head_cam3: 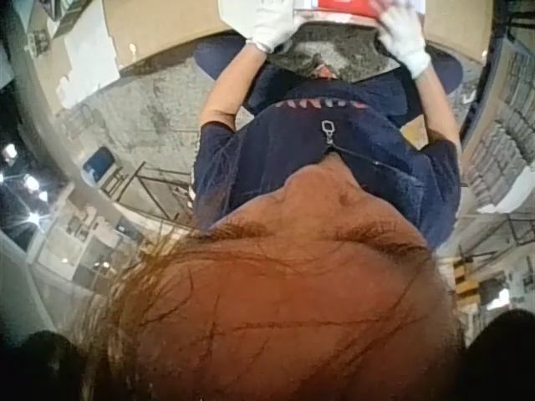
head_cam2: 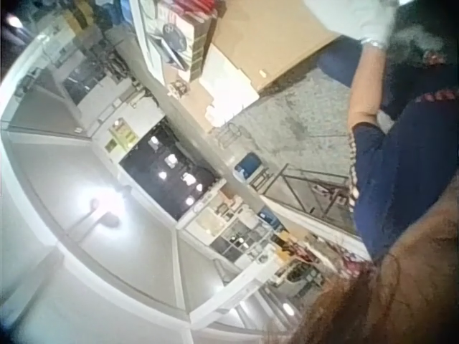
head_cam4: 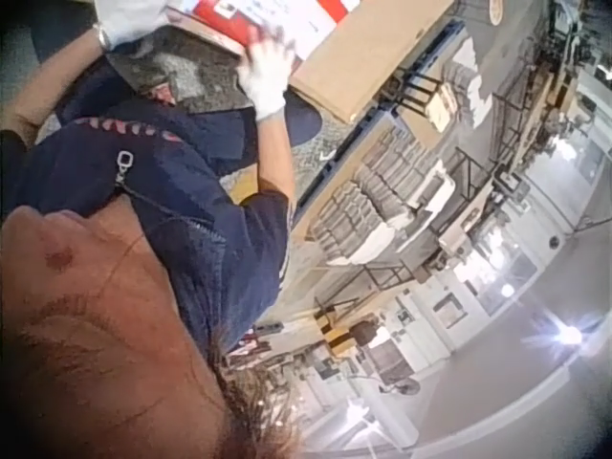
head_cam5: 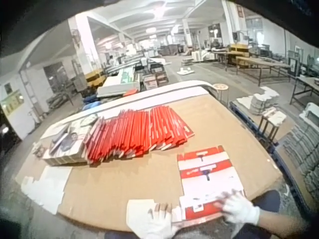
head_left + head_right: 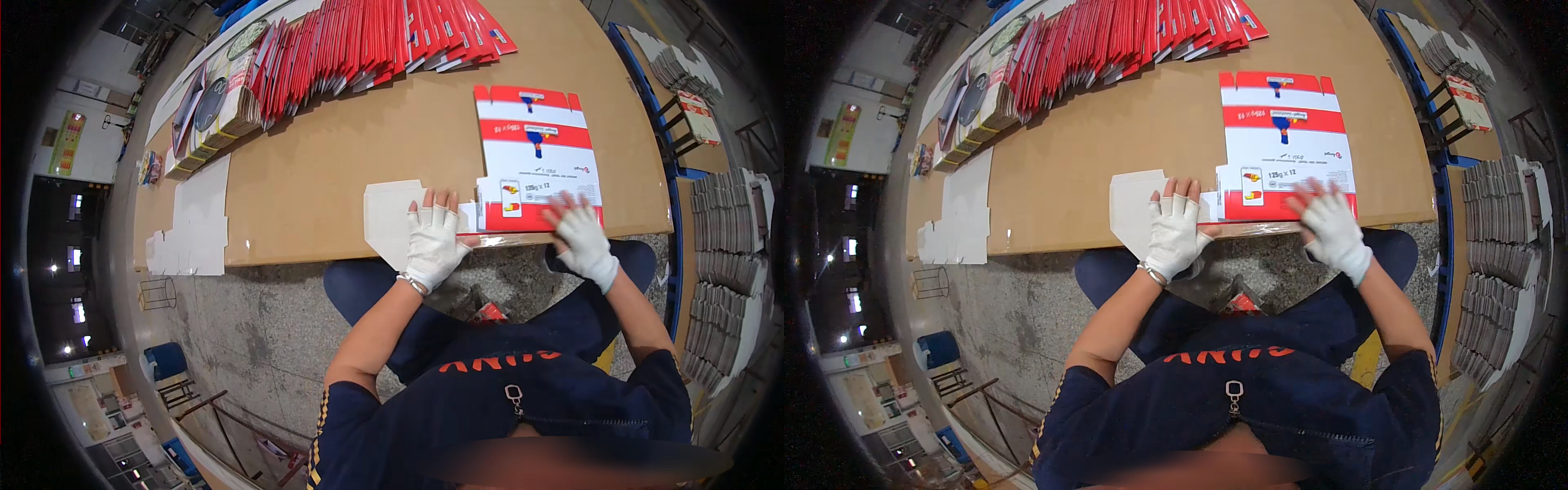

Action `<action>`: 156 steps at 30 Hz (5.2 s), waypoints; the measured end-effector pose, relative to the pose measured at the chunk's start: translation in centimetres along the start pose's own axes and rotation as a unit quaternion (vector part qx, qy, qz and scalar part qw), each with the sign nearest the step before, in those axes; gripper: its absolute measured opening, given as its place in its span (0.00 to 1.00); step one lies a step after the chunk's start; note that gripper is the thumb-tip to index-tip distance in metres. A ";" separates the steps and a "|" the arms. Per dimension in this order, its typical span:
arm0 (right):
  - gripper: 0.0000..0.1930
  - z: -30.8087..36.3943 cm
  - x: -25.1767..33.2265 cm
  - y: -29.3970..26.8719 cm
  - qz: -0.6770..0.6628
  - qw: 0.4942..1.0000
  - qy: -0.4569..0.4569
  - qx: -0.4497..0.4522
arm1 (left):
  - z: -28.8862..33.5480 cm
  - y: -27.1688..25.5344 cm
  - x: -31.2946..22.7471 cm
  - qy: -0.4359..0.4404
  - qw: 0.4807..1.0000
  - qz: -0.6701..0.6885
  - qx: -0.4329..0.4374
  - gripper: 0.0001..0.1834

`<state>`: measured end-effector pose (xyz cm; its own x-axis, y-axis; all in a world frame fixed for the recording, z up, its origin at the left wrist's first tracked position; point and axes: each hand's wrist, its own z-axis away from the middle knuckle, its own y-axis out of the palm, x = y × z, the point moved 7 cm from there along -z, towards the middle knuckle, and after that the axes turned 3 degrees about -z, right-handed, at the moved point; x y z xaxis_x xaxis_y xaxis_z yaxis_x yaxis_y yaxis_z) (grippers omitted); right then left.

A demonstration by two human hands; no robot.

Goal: Folding and putting together flat cardboard cutouts to assemble product boxes.

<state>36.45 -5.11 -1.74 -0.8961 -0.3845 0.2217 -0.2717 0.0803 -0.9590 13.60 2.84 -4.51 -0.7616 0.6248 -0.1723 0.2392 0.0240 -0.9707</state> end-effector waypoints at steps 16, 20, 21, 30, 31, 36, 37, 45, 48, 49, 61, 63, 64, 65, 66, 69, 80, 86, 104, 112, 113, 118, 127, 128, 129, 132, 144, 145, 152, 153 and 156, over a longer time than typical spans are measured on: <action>0.34 -2.9 3.1 1.3 -0.009 0.994 -0.077 0.076 | 6.9 -2.9 9.6 -0.312 0.777 0.454 -0.304 0.54; 0.33 -2.8 3.1 1.6 -0.016 0.994 -0.077 0.073 | 4.7 0.6 8.3 -0.326 0.641 0.618 -0.317 0.38; 0.32 -2.9 3.0 1.7 -0.014 0.994 -0.078 0.075 | 4.0 0.0 7.8 -0.325 0.680 0.563 -0.341 0.28; 0.24 -3.8 3.2 0.5 0.060 0.990 -0.124 0.022 | 1.1 -0.7 0.4 0.070 0.991 0.092 -0.067 0.36; 0.23 -3.8 3.1 0.5 0.060 0.990 -0.129 0.013 | 0.8 -0.4 -0.4 0.075 0.996 0.037 0.027 0.38; 0.26 -3.3 3.1 1.3 0.069 0.990 -0.124 -0.003 | 0.1 -0.2 -1.4 0.029 0.999 -0.013 0.036 0.38; 0.26 -3.2 3.2 1.4 0.072 0.989 -0.127 0.005 | 0.1 0.0 -1.4 0.029 0.999 -0.014 0.037 0.38; 0.28 -2.4 3.0 2.9 0.060 0.991 -0.123 0.006 | -0.4 0.4 -1.6 0.001 0.997 -0.068 0.045 0.35; 0.30 -2.6 3.1 2.6 0.021 0.992 -0.111 0.047 | -0.6 0.1 -1.5 -0.011 0.998 -0.028 0.048 0.34; 0.30 -2.8 3.5 2.1 -0.003 0.993 -0.098 0.065 | -0.7 0.0 -1.3 -0.012 0.998 -0.029 0.050 0.34; 0.23 3.0 3.9 1.3 -0.333 0.926 0.178 -0.018 | -7.8 1.2 -0.3 -0.132 0.977 0.163 -0.025 0.38; 0.23 7.8 4.7 6.0 -0.718 0.575 0.392 0.011 | -4.7 2.6 -4.9 -0.147 0.917 0.371 0.015 0.34; 0.23 8.0 5.0 5.5 -0.732 0.536 0.416 -0.051 | -3.6 3.7 -8.0 -0.144 0.889 0.415 0.132 0.35; 0.24 7.9 5.0 4.3 -0.742 0.495 0.439 -0.111 | -2.3 4.1 -10.6 -0.138 0.846 0.452 0.246 0.36; 0.22 8.6 2.9 3.4 -0.696 0.498 0.494 -0.153 | -2.1 1.0 -11.5 -0.075 0.854 0.494 0.144 0.37; 0.07 8.6 -7.9 -2.3 -0.484 0.687 0.489 -0.234 | -1.5 -1.7 -8.4 -0.031 0.874 0.484 0.015 0.42; 0.08 -19.6 -42.2 -4.5 -0.112 0.915 0.370 -0.116 | 16.9 -5.5 26.5 -0.462 0.780 0.186 -0.378 0.32; 0.15 -40.2 -31.0 4.1 -0.232 0.957 0.146 -0.098 | 31.2 -7.7 35.3 -0.592 0.745 -0.135 -0.277 0.24; 0.20 -10.9 -35.9 7.9 -0.211 0.899 0.335 -0.189 | 36.9 -11.4 61.5 -0.606 0.433 0.339 -0.575 0.24; 0.19 -13.9 -31.2 8.7 -0.300 0.875 0.340 -0.170 | 36.2 -11.4 62.4 -0.580 0.466 0.383 -0.547 0.17; 0.18 -15.9 -28.0 9.4 -0.328 0.870 0.329 -0.164 | 36.6 -11.7 62.1 -0.566 0.476 0.391 -0.548 0.17; 0.17 -25.0 -10.6 10.6 -0.340 0.923 0.170 -0.053 | 37.4 -10.2 60.6 -0.526 0.500 0.400 -0.559 0.16; 0.18 -25.4 -6.9 12.7 -0.337 0.930 0.137 -0.058 | 40.1 -11.9 63.4 -0.487 0.444 0.355 -0.663 0.20; 0.19 -25.7 -7.2 13.3 -0.346 0.929 0.123 -0.054 | 40.9 -11.9 64.8 -0.528 0.432 0.383 -0.623 0.16; 0.19 -25.4 -7.4 13.3 -0.339 0.930 0.130 -0.053 | 39.9 -11.4 65.5 -0.530 0.432 0.390 -0.616 0.16; 0.18 -24.8 -7.3 11.6 -0.270 0.947 0.140 -0.098 | 37.8 -10.5 66.2 -0.580 0.423 0.426 -0.550 0.10; 0.19 -27.5 16.9 6.3 -0.177 0.956 -0.230 -0.031 | 34.4 -9.0 50.2 -0.503 0.472 0.419 -0.590 0.09; 0.19 -26.3 20.6 5.8 -0.124 0.930 -0.343 -0.056 | 33.3 -8.4 47.7 -0.516 0.480 0.409 -0.579 0.10; 0.33 -22.2 36.2 9.6 -0.050 0.833 -0.526 0.166 | 29.8 -4.2 35.6 -0.496 0.451 0.469 -0.576 0.17; 0.30 -22.0 35.6 11.3 -0.037 0.845 -0.517 0.136 | 29.4 -4.4 34.7 -0.474 0.439 0.488 -0.587 0.21; 0.25 -21.7 35.1 13.1 -0.031 0.864 -0.493 0.098 | 29.7 -5.1 30.4 -0.521 0.453 0.407 -0.598 0.27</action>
<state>-6.16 2.43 -2.72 -0.1211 -0.9867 0.1088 -0.1566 -0.0892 -0.9836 -28.69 -1.47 -9.75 0.1505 0.1135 -0.9821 0.3776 0.9114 0.1633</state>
